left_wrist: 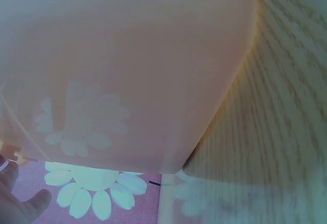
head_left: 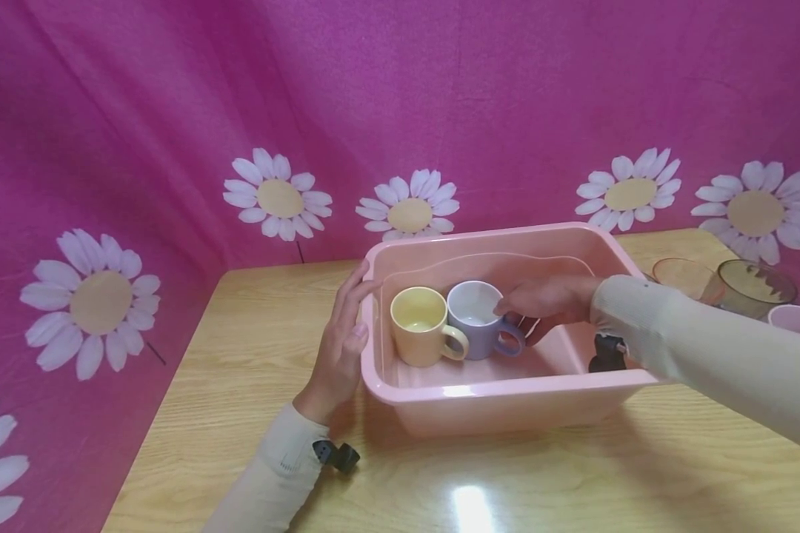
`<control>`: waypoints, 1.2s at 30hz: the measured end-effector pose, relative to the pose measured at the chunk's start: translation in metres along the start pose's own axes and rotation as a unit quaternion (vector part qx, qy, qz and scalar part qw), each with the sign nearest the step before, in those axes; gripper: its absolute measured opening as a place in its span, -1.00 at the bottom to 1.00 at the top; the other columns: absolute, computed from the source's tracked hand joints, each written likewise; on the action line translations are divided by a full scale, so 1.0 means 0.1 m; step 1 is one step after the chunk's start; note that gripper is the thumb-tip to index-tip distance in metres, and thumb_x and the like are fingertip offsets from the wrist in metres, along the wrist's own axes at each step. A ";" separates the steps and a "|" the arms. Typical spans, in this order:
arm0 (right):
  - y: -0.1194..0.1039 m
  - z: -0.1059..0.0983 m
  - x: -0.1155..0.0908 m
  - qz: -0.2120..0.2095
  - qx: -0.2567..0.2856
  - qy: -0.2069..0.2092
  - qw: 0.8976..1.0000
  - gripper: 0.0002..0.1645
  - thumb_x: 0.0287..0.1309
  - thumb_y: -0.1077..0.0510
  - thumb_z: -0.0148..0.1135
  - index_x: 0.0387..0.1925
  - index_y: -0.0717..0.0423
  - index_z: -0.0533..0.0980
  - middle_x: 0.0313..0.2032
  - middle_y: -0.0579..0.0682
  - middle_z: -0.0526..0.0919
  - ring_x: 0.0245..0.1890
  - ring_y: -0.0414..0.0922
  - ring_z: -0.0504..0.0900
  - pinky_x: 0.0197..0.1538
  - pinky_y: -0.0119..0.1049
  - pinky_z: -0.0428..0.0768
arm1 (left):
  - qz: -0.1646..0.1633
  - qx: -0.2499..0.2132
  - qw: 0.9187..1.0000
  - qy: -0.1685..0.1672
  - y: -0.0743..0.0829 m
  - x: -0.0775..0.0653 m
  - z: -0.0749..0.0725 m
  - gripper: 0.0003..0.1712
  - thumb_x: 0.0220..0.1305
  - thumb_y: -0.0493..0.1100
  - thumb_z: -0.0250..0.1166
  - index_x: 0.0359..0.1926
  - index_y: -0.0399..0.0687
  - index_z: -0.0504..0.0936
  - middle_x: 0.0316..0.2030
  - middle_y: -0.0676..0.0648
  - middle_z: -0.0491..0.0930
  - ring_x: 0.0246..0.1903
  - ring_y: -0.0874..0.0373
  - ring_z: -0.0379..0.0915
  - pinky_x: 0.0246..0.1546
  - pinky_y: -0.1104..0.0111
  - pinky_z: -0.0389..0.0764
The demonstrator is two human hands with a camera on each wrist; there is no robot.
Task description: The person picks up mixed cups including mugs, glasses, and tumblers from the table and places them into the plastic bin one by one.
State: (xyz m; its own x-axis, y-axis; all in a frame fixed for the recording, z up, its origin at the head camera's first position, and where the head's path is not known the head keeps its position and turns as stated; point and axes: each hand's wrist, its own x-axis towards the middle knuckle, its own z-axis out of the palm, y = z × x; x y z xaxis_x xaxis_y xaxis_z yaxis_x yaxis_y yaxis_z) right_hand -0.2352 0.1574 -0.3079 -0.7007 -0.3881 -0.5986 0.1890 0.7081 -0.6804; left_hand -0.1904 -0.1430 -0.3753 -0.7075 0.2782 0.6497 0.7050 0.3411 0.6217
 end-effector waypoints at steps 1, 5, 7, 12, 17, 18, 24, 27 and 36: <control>0.00 0.00 0.00 0.002 -0.001 0.002 1.000 -0.66 0.30 0.10 -0.05 -0.08 0.31 0.39 -0.30 0.15 0.53 -0.28 0.01 0.58 -0.07 -0.09 0.65 | -0.001 0.000 1.000 0.000 0.00 0.00 0.00 -0.34 0.23 0.01 -0.25 0.31 -0.15 0.28 0.47 -0.06 0.01 0.44 0.07 -0.06 0.31 -0.08 0.20; 0.00 0.00 -0.01 0.000 -0.007 0.003 1.000 -0.67 0.29 0.09 -0.02 -0.10 0.29 0.40 -0.30 0.16 0.53 -0.28 0.00 0.57 -0.08 -0.09 0.65 | 0.000 0.000 1.000 0.000 -0.01 0.00 0.01 -0.33 0.23 0.01 -0.25 0.31 -0.16 0.28 0.47 -0.06 0.02 0.44 0.07 -0.06 0.31 -0.09 0.19; 0.01 -0.01 -0.02 -0.001 -0.009 0.006 1.000 -0.68 0.28 0.09 0.00 -0.12 0.28 0.41 -0.31 0.15 0.54 -0.29 -0.01 0.57 -0.09 -0.09 0.66 | 0.001 0.000 1.000 0.000 -0.01 0.00 0.01 -0.33 0.23 0.00 -0.25 0.31 -0.17 0.29 0.46 -0.06 0.02 0.44 0.07 -0.05 0.31 -0.08 0.19; 0.01 -0.03 -0.03 0.000 -0.006 0.015 1.000 -0.68 0.29 0.07 0.00 -0.17 0.30 0.43 -0.31 0.15 0.59 -0.26 0.03 0.62 -0.09 -0.07 0.66 | 0.003 -0.002 1.000 0.000 -0.01 0.00 0.02 -0.33 0.23 -0.01 -0.25 0.31 -0.18 0.29 0.47 -0.06 0.02 0.44 0.07 -0.05 0.31 -0.08 0.19; 0.00 -0.06 -0.06 0.001 -0.009 0.029 1.000 -0.59 0.28 0.06 0.02 -0.02 0.32 0.39 -0.22 0.21 0.62 -0.20 0.09 0.65 -0.10 -0.05 0.67 | 0.008 -0.005 1.000 0.002 -0.01 0.01 0.03 -0.33 0.24 0.00 -0.25 0.30 -0.20 0.29 0.46 -0.08 0.02 0.44 0.06 -0.05 0.31 -0.08 0.19; -0.01 -0.07 -0.07 0.000 -0.013 0.034 0.999 -0.57 0.28 0.05 0.03 0.02 0.32 0.39 -0.21 0.22 0.62 -0.20 0.09 0.66 -0.11 -0.05 0.67 | 0.011 -0.006 1.000 0.002 -0.01 0.01 0.03 -0.33 0.25 0.00 -0.26 0.30 -0.20 0.29 0.46 -0.09 0.03 0.44 0.05 -0.05 0.32 -0.07 0.18; -0.04 -0.09 -0.09 -0.010 -0.023 0.036 0.999 -0.49 0.29 0.02 0.07 0.12 0.30 0.35 -0.20 0.23 0.63 -0.22 0.07 0.67 -0.13 -0.06 0.68 | 0.019 -0.004 1.000 0.005 -0.02 0.01 0.03 -0.34 0.28 0.03 -0.27 0.31 -0.16 0.29 0.46 -0.09 0.04 0.44 0.05 -0.04 0.34 -0.04 0.15; -0.06 -0.10 -0.10 -0.017 -0.022 0.035 0.999 -0.48 0.29 0.02 0.06 0.14 0.28 0.34 -0.20 0.23 0.64 -0.23 0.07 0.67 -0.12 -0.06 0.67 | 0.020 -0.005 1.000 0.007 -0.02 0.01 0.02 -0.34 0.28 0.04 -0.27 0.31 -0.15 0.29 0.46 -0.08 0.04 0.44 0.05 -0.04 0.34 -0.04 0.15; -0.10 -0.11 -0.09 -0.015 -0.022 0.059 0.998 -0.53 0.33 0.01 0.03 0.10 0.27 0.35 -0.22 0.19 0.60 -0.24 0.04 0.65 -0.13 -0.09 0.68 | 0.019 -0.007 1.000 0.008 -0.01 0.01 0.00 -0.35 0.27 0.03 -0.26 0.31 -0.13 0.30 0.46 -0.07 0.04 0.43 0.05 -0.03 0.33 -0.03 0.18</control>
State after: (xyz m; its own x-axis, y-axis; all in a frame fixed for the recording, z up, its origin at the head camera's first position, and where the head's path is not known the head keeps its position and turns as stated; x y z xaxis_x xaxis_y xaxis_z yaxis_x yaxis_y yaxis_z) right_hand -0.2381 0.1601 -0.2913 -0.7823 -0.3393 -0.5223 0.1374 0.7239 -0.6761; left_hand -0.1919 -0.1433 -0.3759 -0.6787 0.2760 0.6806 0.7327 0.3175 0.6019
